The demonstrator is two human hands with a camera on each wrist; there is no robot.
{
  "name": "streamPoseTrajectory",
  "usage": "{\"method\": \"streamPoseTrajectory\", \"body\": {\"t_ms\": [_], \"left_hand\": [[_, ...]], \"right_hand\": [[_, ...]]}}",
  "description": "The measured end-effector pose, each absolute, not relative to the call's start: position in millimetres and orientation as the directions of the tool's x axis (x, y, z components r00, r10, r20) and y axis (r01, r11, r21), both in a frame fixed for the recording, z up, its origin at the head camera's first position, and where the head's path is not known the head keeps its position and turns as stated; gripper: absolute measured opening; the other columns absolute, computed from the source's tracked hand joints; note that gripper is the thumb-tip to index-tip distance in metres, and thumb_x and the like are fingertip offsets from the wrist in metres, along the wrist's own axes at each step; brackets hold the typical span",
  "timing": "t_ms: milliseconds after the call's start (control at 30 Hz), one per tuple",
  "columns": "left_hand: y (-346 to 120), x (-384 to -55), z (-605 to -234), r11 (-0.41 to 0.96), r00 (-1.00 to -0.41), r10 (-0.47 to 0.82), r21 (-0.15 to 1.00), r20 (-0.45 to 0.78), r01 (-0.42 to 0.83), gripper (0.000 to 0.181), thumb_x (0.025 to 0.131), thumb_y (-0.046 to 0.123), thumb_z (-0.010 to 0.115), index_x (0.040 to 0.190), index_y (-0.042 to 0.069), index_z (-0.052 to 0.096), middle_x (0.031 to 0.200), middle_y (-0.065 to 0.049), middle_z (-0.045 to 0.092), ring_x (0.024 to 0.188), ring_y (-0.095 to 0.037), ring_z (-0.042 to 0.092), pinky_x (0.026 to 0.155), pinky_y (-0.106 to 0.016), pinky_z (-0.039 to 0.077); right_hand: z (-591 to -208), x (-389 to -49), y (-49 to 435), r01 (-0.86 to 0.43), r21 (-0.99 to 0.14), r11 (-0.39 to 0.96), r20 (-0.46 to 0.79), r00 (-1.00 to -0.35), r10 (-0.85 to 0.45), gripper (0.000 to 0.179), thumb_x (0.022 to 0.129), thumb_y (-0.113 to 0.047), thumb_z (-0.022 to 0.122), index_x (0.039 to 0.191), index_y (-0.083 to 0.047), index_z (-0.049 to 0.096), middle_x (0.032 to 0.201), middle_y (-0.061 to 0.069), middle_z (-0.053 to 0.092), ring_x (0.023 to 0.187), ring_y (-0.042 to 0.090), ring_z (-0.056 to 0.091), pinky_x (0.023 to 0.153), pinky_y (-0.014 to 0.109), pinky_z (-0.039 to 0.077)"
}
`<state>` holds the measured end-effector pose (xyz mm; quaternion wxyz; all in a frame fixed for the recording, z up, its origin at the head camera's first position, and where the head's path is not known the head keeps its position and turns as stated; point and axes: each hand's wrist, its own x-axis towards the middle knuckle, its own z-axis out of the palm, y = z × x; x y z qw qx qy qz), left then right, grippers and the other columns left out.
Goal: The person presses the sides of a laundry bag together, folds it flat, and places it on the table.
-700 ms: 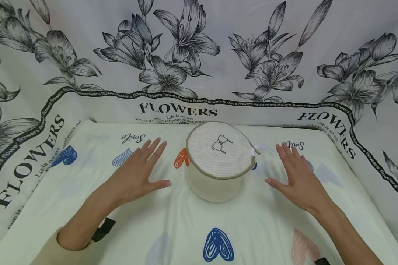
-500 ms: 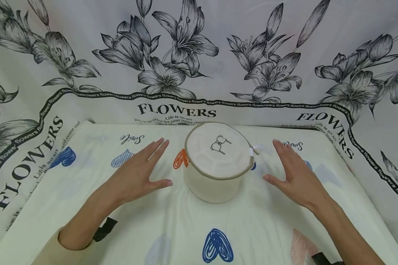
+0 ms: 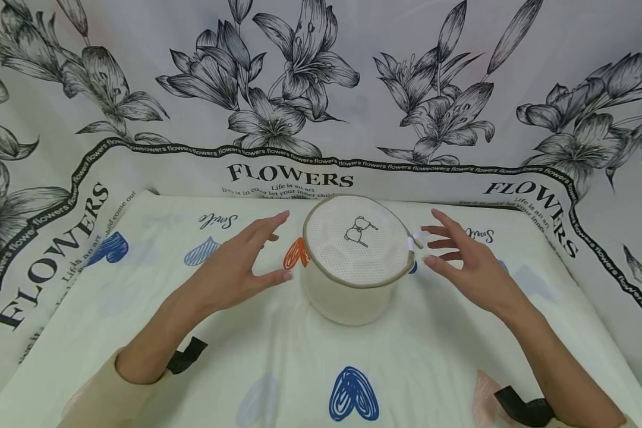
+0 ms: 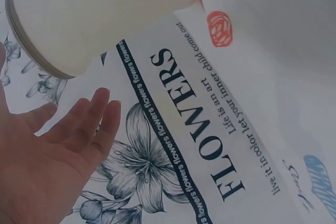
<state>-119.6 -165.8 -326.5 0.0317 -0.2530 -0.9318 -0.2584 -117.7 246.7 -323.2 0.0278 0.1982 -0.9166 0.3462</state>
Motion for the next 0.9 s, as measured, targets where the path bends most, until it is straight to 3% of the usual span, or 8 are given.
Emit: {"method": "streamPoseTrajectory", "body": {"t_ms": [133,400,567,733,900], "left_hand": [[-159.3,-122.8,-325.7,0.713,-0.865,0.45,0.494,0.223,0.498,0.087,0.088,0.057,0.068,0.158,0.032,0.024,0.152,0.002,0.042,0.123,-0.018,0.055,0.092,-0.046,0.053],[-144.4,-129.5,-323.0,0.624,-0.852,0.449,0.588,0.269,0.514,0.072,0.092,0.041,0.07,0.153,0.018,0.04,0.14,-0.002,0.055,0.108,-0.02,0.064,0.087,-0.037,0.056],[-136.5,-131.9,-323.0,0.569,-0.843,0.449,0.633,0.295,0.524,0.061,0.095,0.036,0.068,0.148,0.011,0.048,0.136,-0.002,0.058,0.103,-0.016,0.066,0.087,-0.034,0.056],[-129.4,-133.0,-324.9,0.494,-0.853,0.416,0.709,0.316,0.503,0.058,0.093,0.026,0.072,0.145,0.01,0.051,0.128,-0.001,0.062,0.099,-0.011,0.067,0.084,-0.027,0.056],[-123.1,-131.1,-325.3,0.482,-0.894,0.35,0.764,0.281,0.429,0.06,0.091,0.025,0.075,0.145,0.012,0.052,0.128,-0.003,0.063,0.096,-0.012,0.068,0.082,-0.025,0.057]], "right_hand": [[-318.7,-123.4,241.2,-0.322,-0.682,0.657,0.145,-0.94,-0.31,0.063,0.101,-0.032,0.058,0.156,-0.036,0.028,0.141,0.002,0.055,0.115,0.022,0.061,0.087,0.024,0.05],[-308.5,-137.1,231.2,-0.169,-0.825,0.539,0.016,-0.961,-0.276,0.057,0.101,-0.036,0.058,0.152,-0.02,0.04,0.136,0.009,0.059,0.102,0.013,0.066,0.081,0.027,0.057],[-307.9,-144.7,227.0,-0.104,-0.873,0.476,-0.042,-0.957,-0.287,0.055,0.1,-0.036,0.06,0.149,-0.014,0.045,0.133,0.012,0.059,0.102,0.016,0.065,0.082,0.029,0.058],[-308.6,-147.1,221.1,-0.067,-0.888,0.454,-0.072,-0.956,-0.283,0.059,0.097,-0.034,0.066,0.148,-0.013,0.047,0.137,0.013,0.056,0.107,0.018,0.065,0.083,0.029,0.057],[-307.6,-146.5,219.0,-0.046,-0.892,0.449,-0.095,-0.953,-0.288,0.06,0.095,-0.03,0.069,0.148,-0.012,0.048,0.139,0.012,0.054,0.099,0.016,0.068,0.086,0.028,0.053]]}}
